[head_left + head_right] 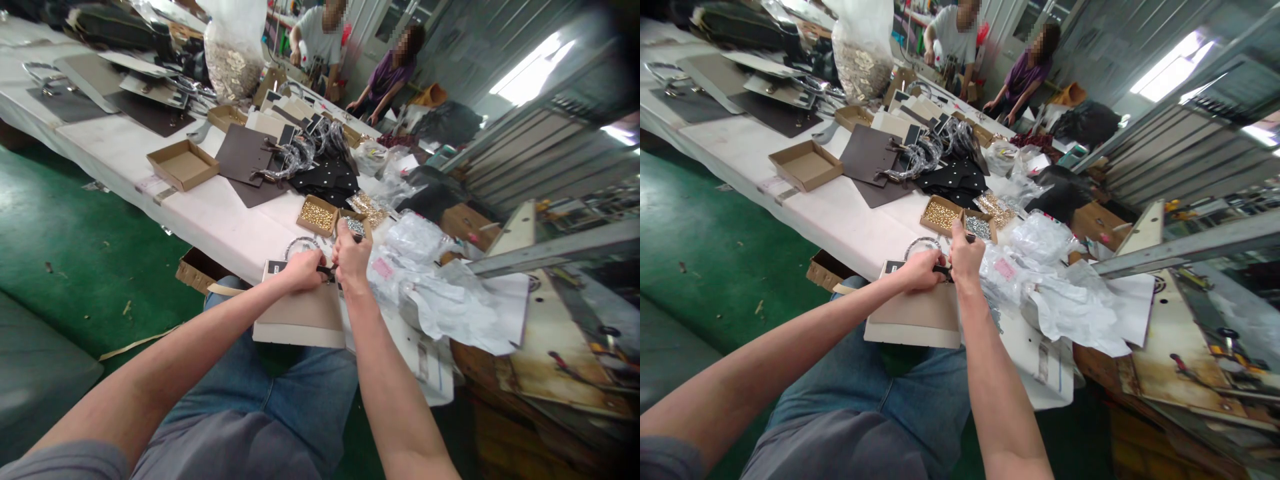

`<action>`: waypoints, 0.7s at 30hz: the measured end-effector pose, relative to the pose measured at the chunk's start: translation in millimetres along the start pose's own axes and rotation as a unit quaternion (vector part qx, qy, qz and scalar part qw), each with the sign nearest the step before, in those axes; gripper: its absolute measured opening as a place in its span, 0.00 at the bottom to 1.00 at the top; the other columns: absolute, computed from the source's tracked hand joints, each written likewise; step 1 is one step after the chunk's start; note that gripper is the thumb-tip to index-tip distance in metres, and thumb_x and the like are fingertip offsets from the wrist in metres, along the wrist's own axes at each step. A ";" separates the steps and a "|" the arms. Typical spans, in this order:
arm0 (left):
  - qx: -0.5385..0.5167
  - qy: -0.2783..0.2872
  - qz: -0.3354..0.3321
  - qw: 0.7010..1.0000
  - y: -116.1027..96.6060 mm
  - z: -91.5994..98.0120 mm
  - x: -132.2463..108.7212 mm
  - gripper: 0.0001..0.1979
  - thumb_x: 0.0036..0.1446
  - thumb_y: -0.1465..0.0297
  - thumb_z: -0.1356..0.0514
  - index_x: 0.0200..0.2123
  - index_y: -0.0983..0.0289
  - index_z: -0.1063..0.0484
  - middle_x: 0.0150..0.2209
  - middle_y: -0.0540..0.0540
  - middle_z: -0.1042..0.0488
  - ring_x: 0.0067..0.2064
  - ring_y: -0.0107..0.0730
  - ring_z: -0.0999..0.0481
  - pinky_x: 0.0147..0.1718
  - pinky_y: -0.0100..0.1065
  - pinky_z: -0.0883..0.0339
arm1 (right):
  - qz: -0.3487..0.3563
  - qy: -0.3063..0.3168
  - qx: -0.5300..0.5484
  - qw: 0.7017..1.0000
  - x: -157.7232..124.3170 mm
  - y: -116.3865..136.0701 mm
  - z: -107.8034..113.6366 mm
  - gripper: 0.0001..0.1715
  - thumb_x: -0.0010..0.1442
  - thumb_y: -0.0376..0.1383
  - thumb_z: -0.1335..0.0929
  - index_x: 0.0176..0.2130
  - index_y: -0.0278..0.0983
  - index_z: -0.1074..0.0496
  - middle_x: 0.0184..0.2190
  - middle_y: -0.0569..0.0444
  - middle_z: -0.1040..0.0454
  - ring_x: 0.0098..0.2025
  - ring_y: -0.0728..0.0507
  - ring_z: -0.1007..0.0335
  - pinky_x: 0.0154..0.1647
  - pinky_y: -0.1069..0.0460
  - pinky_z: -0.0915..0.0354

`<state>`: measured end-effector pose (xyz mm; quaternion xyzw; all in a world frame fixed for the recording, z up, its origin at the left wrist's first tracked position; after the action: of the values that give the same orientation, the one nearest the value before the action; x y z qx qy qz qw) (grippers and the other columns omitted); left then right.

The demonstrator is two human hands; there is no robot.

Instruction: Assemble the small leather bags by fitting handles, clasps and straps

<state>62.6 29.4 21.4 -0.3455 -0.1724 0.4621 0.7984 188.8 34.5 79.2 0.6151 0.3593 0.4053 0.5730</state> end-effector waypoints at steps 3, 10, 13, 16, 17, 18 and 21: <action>-0.034 0.011 -0.017 0.999 4.9 3.2 0.8 0.20 0.66 0.60 0.31 0.58 0.58 0.22 0.51 0.58 0.14 0.52 0.50 0.15 0.51 0.40 0.23 | 0.034 -0.047 0.043 0.997 -7.9 22.3 21.7 0.43 0.66 0.61 0.20 0.22 0.45 0.46 0.16 0.66 0.50 0.15 0.53 0.55 0.12 0.51 0.56; 0.052 0.069 -0.088 0.992 -29.5 -4.3 1.3 0.14 0.66 0.64 0.34 0.53 0.57 0.14 0.54 0.59 0.12 0.58 0.54 0.16 0.61 0.46 0.29 | 0.053 -0.067 0.074 0.994 -31.7 37.8 63.1 0.45 0.66 0.61 0.20 0.20 0.43 0.46 0.15 0.66 0.51 0.15 0.54 0.57 0.13 0.52 0.60; 0.079 0.105 -0.098 0.986 -39.1 -6.4 5.9 0.13 0.66 0.66 0.35 0.48 0.57 0.12 0.49 0.59 0.11 0.55 0.55 0.15 0.59 0.47 0.29 | 0.049 -0.084 0.077 0.992 -33.1 23.2 67.1 0.45 0.66 0.61 0.21 0.20 0.43 0.45 0.15 0.66 0.50 0.15 0.53 0.56 0.13 0.52 0.58; 0.073 0.110 -0.108 0.985 -39.1 -7.3 8.2 0.16 0.66 0.64 0.34 0.53 0.53 0.10 0.50 0.58 0.11 0.56 0.54 0.15 0.58 0.46 0.29 | 0.036 -0.104 0.085 0.990 -26.4 12.5 67.7 0.45 0.66 0.61 0.21 0.19 0.43 0.46 0.14 0.66 0.51 0.14 0.53 0.56 0.13 0.52 0.57; 0.076 0.105 -0.105 0.986 -37.9 -7.9 8.2 0.18 0.66 0.63 0.34 0.57 0.52 0.11 0.52 0.58 0.11 0.57 0.55 0.15 0.59 0.47 0.30 | 0.033 -0.110 0.088 0.990 -23.1 11.4 67.1 0.45 0.66 0.61 0.21 0.19 0.43 0.46 0.14 0.66 0.51 0.14 0.53 0.56 0.12 0.52 0.58; 0.081 0.099 -0.099 0.987 -36.8 -8.7 7.9 0.20 0.67 0.61 0.33 0.60 0.51 0.12 0.54 0.58 0.11 0.58 0.56 0.16 0.60 0.48 0.30 | 0.032 -0.114 0.089 0.989 -19.9 11.5 65.9 0.45 0.66 0.61 0.21 0.19 0.43 0.46 0.15 0.66 0.51 0.14 0.53 0.56 0.12 0.52 0.59; 0.103 0.096 -0.094 0.986 -36.0 -11.6 6.0 0.22 0.68 0.58 0.33 0.62 0.50 0.13 0.55 0.60 0.11 0.59 0.58 0.16 0.61 0.51 0.32 | 0.036 -0.109 0.079 0.990 -13.8 15.0 58.2 0.44 0.67 0.60 0.21 0.20 0.44 0.46 0.15 0.66 0.50 0.14 0.53 0.56 0.12 0.52 0.59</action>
<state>94.9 18.0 38.5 -0.2865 -0.0785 0.3652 0.8823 235.8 -3.4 92.1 0.7116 0.3032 0.3264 0.5432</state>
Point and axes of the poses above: each hand's wrist, its own x-axis towards the middle knuckle, its own z-axis out of the back of the hand, y = z × x, the point moved 3 cm from there along x, towards the middle knuckle
